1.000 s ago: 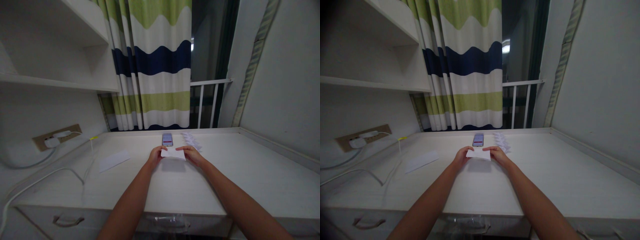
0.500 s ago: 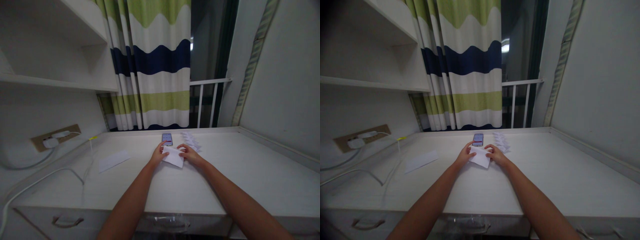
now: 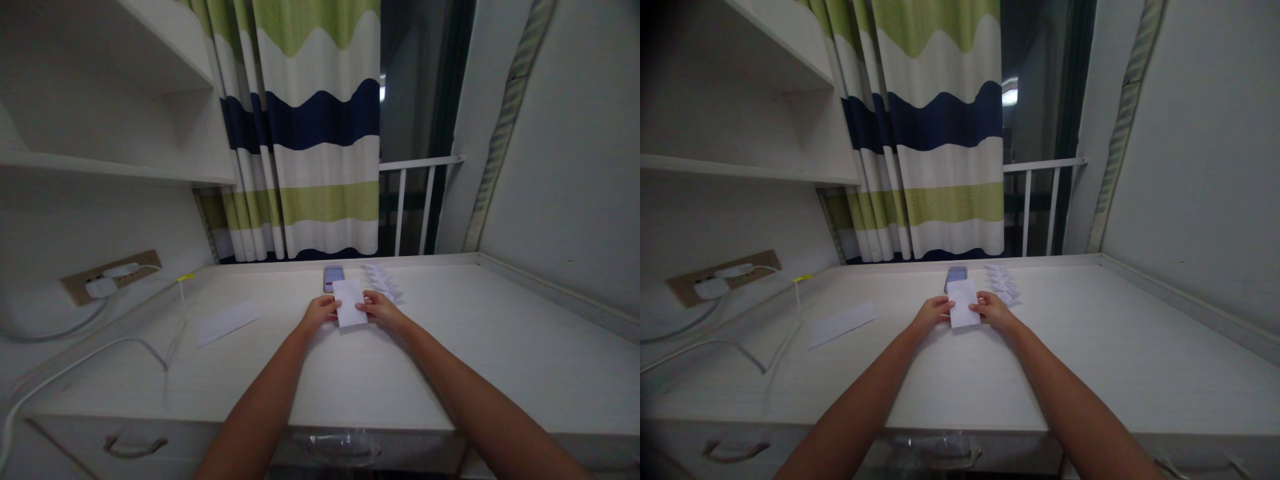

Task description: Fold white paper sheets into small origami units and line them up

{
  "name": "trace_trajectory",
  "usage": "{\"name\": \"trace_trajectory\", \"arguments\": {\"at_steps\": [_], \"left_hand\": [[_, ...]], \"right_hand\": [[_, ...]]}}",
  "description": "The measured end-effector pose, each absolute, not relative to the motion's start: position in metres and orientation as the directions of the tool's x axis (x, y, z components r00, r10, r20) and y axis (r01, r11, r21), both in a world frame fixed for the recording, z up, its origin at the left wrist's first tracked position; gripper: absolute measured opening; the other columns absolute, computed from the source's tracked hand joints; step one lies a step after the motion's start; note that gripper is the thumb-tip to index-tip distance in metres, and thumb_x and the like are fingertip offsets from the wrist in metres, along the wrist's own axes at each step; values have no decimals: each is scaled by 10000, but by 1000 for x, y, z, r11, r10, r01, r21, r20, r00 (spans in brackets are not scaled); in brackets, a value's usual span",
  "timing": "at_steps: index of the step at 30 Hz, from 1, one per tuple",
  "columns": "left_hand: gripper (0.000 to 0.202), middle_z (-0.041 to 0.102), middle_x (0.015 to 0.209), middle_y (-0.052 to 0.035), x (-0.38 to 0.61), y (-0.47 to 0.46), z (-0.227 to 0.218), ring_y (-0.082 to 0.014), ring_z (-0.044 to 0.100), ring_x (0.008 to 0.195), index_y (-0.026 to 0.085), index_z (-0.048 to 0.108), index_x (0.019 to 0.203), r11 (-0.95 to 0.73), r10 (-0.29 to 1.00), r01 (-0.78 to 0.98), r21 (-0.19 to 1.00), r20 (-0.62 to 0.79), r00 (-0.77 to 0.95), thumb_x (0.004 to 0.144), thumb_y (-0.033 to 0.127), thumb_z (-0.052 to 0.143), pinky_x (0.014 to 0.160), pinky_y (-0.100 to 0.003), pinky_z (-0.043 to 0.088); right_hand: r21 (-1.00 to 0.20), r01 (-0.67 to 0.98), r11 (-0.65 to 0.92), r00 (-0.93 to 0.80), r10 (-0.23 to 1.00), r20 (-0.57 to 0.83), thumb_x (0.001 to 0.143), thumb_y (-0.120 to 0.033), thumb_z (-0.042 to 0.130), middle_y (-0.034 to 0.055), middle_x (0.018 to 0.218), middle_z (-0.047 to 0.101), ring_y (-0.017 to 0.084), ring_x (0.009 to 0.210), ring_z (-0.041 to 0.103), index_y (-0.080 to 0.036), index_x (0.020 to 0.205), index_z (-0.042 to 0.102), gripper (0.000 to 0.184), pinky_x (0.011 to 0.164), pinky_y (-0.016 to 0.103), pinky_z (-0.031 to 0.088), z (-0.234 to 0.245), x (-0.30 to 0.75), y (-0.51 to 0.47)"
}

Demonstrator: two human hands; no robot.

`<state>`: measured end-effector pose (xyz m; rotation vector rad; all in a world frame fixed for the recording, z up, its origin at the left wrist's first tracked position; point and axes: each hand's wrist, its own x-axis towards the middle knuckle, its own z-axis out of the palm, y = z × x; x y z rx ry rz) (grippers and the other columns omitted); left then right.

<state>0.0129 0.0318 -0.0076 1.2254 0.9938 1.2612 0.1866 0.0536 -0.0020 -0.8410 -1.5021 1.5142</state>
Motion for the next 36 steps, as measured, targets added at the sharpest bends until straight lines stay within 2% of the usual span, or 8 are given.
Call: {"name": "trace_trajectory", "arguments": {"at_steps": [4,8,11,16,27,36], "left_hand": [[323,598,619,-44,12,33,-10,-119,539,511,87,605,660,-95,989,-51,994,100,108,520,364,694,494,-248,426],[304,595,604,-43,12,35,-11,-118,526,491,83,608,649,-131,986,-3,991,130,102,528,351,687,468,-244,412],[293,596,610,-47,12,34,-10,-116,521,491,81,612,659,-136,985,25,990,133,108,539,340,680,457,-237,403],[297,605,657,-51,13,31,-8,-129,539,548,94,613,688,-136,987,22,990,134,89,557,355,666,473,-232,402],[324,578,578,-35,12,36,-14,-122,517,505,89,601,639,-149,983,11,989,147,109,568,403,647,481,-243,399],[302,544,525,-14,11,40,-20,-105,488,466,95,573,594,-176,979,17,984,173,108,596,391,632,485,-242,385]], "right_hand": [[-995,-94,31,-456,887,70,510,-249,695,-14,588,587,124,562,565,-156,736,518,301,549,243,432,-3,186,54],[-996,-75,41,-418,906,69,555,-262,673,2,626,600,111,564,562,-149,717,554,230,542,229,440,-1,186,54],[-994,-84,67,-376,922,94,552,-275,671,-12,581,576,90,524,534,-143,659,561,203,518,210,432,0,187,55],[-994,-77,78,-384,918,102,514,-298,690,-34,525,535,83,495,509,-142,629,556,235,497,205,423,0,186,56],[-993,-62,101,-395,911,118,501,-335,696,-39,499,507,84,470,490,-144,610,526,278,485,216,408,-6,185,59],[-996,-50,77,-394,915,90,531,-320,683,-12,553,563,86,499,514,-134,648,564,249,505,214,422,0,185,54]]}}
